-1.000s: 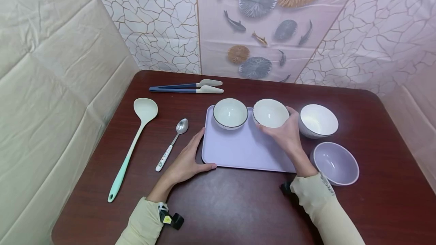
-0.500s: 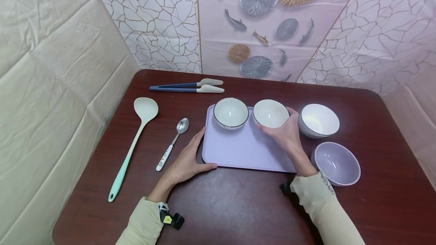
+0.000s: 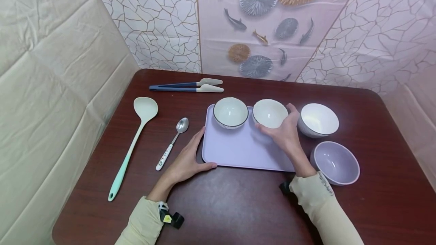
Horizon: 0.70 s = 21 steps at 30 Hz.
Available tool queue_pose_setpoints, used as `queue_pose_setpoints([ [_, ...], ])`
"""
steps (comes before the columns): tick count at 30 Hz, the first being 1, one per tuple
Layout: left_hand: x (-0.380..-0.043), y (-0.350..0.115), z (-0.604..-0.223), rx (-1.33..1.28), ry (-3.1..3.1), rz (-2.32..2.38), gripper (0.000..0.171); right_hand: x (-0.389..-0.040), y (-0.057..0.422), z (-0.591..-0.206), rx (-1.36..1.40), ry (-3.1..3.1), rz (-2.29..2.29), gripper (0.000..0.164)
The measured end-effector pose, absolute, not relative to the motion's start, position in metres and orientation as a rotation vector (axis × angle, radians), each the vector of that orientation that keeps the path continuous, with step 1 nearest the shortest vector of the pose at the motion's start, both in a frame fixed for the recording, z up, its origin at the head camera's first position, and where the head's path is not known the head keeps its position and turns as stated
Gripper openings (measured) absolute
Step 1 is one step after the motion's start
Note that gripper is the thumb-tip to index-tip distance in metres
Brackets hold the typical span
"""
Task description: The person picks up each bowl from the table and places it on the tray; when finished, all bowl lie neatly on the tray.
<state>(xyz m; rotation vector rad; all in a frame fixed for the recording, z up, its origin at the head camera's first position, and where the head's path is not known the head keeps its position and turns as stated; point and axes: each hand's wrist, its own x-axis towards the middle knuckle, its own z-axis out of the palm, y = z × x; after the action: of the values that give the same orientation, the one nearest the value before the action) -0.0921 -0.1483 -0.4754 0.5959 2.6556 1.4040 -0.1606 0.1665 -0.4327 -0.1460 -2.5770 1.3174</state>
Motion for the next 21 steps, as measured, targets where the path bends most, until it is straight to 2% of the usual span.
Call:
queue_pose_setpoints([
  [7,-0.091,-0.147,-0.475,0.576,2.647,1.398,0.114,-0.15,0.171,-0.417,-0.087,-2.575,1.314,0.11],
  [10,-0.091,-0.147,-0.475,0.578,2.645,1.397,0.114,-0.134,0.181,-0.399,0.109,-2.598,1.38,0.087],
  [14,-0.091,-0.147,-0.476,0.592,2.645,1.406,0.114,-0.102,0.211,-0.373,0.537,-2.669,1.452,0.052],
  [17,-0.091,-0.147,-0.476,0.602,2.645,1.412,0.114,-0.074,0.241,-0.361,0.77,-2.736,1.39,0.053],
  [21,-0.091,-0.149,-0.475,0.597,2.645,1.411,0.114,-0.04,0.282,-0.36,0.88,-2.739,1.378,0.065],
])
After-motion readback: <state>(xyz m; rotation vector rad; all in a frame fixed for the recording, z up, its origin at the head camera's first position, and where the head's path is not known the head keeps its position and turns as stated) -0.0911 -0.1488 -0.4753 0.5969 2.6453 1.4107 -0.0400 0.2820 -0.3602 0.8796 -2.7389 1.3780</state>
